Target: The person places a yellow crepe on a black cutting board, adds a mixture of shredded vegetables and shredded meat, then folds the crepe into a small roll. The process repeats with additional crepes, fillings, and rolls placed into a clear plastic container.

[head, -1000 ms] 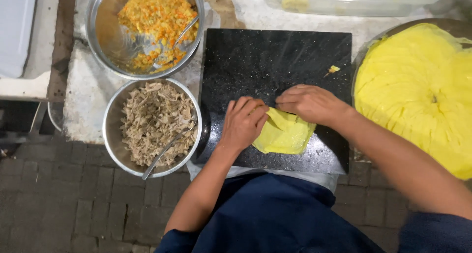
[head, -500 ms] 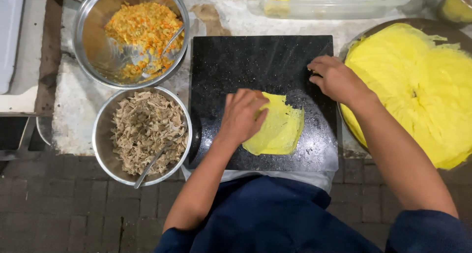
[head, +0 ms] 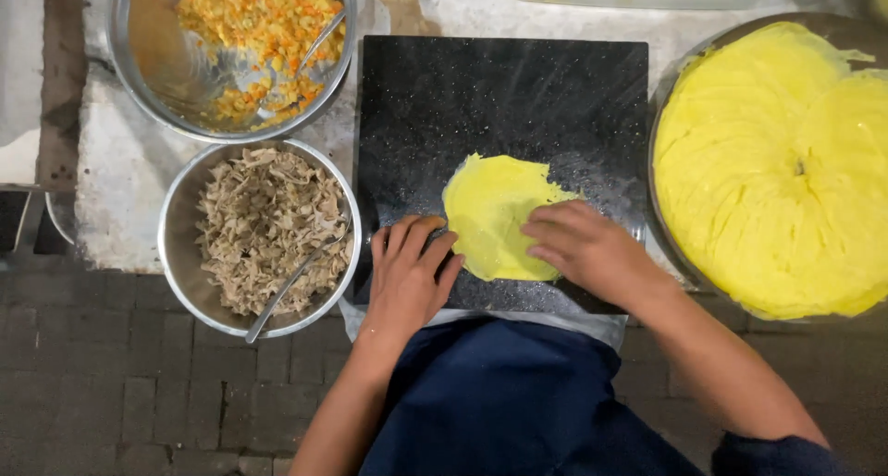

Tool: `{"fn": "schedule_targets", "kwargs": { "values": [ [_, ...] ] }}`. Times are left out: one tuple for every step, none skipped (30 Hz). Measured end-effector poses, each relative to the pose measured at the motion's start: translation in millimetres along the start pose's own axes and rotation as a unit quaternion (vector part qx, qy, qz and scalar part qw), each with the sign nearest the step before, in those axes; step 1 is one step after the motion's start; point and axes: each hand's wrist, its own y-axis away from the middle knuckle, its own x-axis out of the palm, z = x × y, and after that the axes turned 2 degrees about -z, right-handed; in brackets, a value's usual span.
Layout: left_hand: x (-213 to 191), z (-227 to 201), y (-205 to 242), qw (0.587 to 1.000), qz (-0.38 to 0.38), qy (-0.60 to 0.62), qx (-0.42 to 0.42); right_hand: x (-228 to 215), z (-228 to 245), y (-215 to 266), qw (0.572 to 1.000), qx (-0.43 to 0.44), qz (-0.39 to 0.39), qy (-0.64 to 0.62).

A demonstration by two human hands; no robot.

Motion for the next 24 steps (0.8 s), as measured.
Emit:
{"fn": "schedule_targets", "kwargs": {
  "values": [
    [-0.5, 0.0, 3.4, 1.0, 0.003, 0.003, 0.0, 1.5, 1.2, 7.4, 1.0, 0.004, 0.001, 0.0],
    [-1.3, 0.4, 6.8, 1.0, -0.004, 0.007, 0.002, 3.2, 2.9, 14.3, 0.999, 0.012, -0.042, 0.026],
    [-0.2, -0.4, 7.6, 1.0, -0.021, 0.008, -0.002, 1.3, -0.1, 16.4, 0.995, 0.009, -0.081, 0.053],
    [4.7, 1.5, 4.4, 1.0, -0.027, 0.008, -0.008, -9.7, 5.8, 11.6, 0.996, 0.002, -0.076, 0.055],
    [6.8, 3.1, 6.6, 0.999, -0.028, 0.016, -0.004, -16.8, 17.2, 12.2, 0.994, 0.032, -0.096, 0.035],
    [8.5, 4.5, 8.9, 0.999, -0.028, 0.025, 0.0, -24.2, 29.0, 12.6, 0.991, 0.062, -0.117, 0.015],
    [13.0, 4.7, 7.7, 0.999, -0.035, 0.023, -0.003, -20.7, 22.7, 12.4, 0.992, 0.055, -0.115, 0.017],
    [16.9, 5.0, 6.5, 0.999, -0.039, 0.032, 0.007, -17.3, 17.0, 11.9, 0.989, 0.061, -0.133, -0.017],
    [18.6, 3.7, 11.8, 0.998, -0.037, 0.041, 0.011, -11.1, 14.4, 14.7, 0.985, 0.072, -0.147, -0.056],
    [21.0, -0.4, 12.9, 0.999, -0.038, 0.039, 0.003, -1.5, 2.7, 20.9, 0.986, 0.07, -0.141, -0.06],
    [20.7, -0.2, 13.0, 0.998, -0.046, 0.049, 0.009, 11.4, -9.8, 22.0, 0.995, 0.011, -0.083, 0.053],
    [17.9, 2.0, 13.9, 0.997, -0.055, 0.06, 0.016, 25.8, -19.7, 20.9, 0.985, -0.05, -0.028, 0.166],
    [12.2, 3.5, 13.3, 0.997, -0.069, 0.038, -0.003, 15.4, -8.6, 20.3, 0.985, -0.079, -0.024, 0.154],
    [5.5, 7.0, 13.8, 0.996, -0.064, 0.054, 0.009, 6.1, 2.3, 19.6, 0.986, -0.025, -0.067, 0.152],
    [0.2, 2.2, 21.5, 0.996, -0.059, 0.071, 0.005, -6.8, 11.1, 23.3, 0.985, 0.026, -0.095, 0.142],
    [-1.2, 3.4, 26.8, 0.996, -0.073, 0.05, -0.029, -10.6, 12.5, 1.2, 0.989, -0.007, -0.077, 0.123],
    [-0.7, 5.2, 31.1, 0.994, -0.089, 0.063, -0.016, -13.3, 19.6, -9.9, 0.99, 0.072, 0.034, 0.117],
    [0.6, 7.4, 34.2, 0.992, -0.105, 0.076, -0.003, -16.4, 25.6, -21.7, 0.972, 0.148, 0.144, 0.113],
    [-1.8, 7.4, 42.8, 0.991, -0.117, 0.068, -0.012, -20.9, 37.2, -30.0, 0.973, 0.132, 0.149, 0.116],
    [-3.3, 7.9, 49.9, 0.99, -0.111, 0.09, -0.01, -25.5, 47.9, -39.1, 0.97, 0.159, 0.126, 0.137],
    [-2.1, 3.5, 57.9, 0.988, -0.102, 0.118, -0.011, -32.2, 57.8, -43.9, 0.963, 0.189, 0.106, 0.158],
    [-3.5, 5.5, 61.1, 0.987, -0.111, 0.116, -0.023, -30.5, 67.0, -63.2, 0.964, 0.178, 0.116, 0.16],
    [-5.1, 6.9, 67.3, 0.984, -0.127, 0.122, -0.011, -27.0, 79.1, -75.4, 0.985, 0.097, 0.111, 0.088],
    [-6.2, 7.3, 72.5, 0.981, -0.142, 0.128, 0.001, -24.4, 90.4, -87.4, 0.995, 0.016, 0.102, 0.012]
  ]
}}
